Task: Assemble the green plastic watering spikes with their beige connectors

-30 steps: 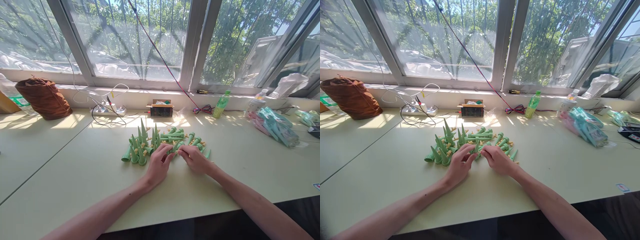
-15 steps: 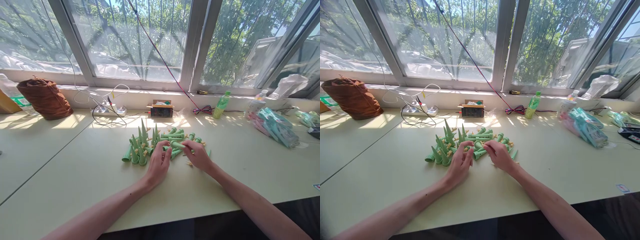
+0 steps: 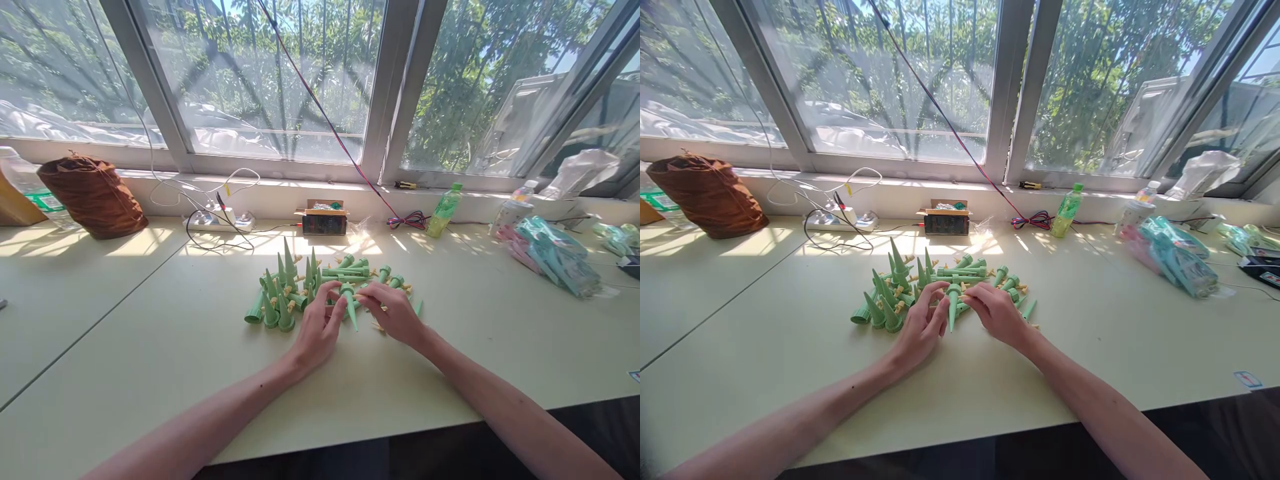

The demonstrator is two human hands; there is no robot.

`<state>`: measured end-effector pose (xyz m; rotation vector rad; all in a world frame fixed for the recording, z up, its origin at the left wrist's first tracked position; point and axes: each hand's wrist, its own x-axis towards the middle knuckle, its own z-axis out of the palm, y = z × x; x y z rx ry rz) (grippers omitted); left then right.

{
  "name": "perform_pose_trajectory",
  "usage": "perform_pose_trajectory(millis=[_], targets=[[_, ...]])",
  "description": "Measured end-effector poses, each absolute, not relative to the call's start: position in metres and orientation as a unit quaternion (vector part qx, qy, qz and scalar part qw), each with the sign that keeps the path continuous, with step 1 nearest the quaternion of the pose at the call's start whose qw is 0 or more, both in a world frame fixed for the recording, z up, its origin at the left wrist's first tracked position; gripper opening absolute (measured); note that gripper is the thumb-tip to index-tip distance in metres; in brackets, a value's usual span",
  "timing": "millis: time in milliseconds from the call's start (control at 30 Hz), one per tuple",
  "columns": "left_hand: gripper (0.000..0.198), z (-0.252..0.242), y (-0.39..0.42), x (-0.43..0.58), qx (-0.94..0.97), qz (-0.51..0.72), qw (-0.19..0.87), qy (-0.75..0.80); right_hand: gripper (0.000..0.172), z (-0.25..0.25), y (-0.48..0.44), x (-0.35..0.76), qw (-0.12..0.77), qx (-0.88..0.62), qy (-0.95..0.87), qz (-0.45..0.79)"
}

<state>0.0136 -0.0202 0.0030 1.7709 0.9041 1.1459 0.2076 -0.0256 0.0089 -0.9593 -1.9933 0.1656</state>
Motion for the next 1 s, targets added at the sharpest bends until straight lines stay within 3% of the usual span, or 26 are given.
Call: perform_pose_trajectory(millis=[467, 1000], targets=[[0.034, 0.001, -0.020, 0.011, 0.728, 0.436, 0.412, 0.332, 0.030, 0.006, -0.026, 0.210, 0.431, -0.424, -0.787, 0.123], [0.033, -0.008, -0.020, 0.012, 0.771, 0.464, 0.296, 0.321, 0.041, 0.004, -0.027, 0.208, 0.425, -0.435, -0.776, 0.167]])
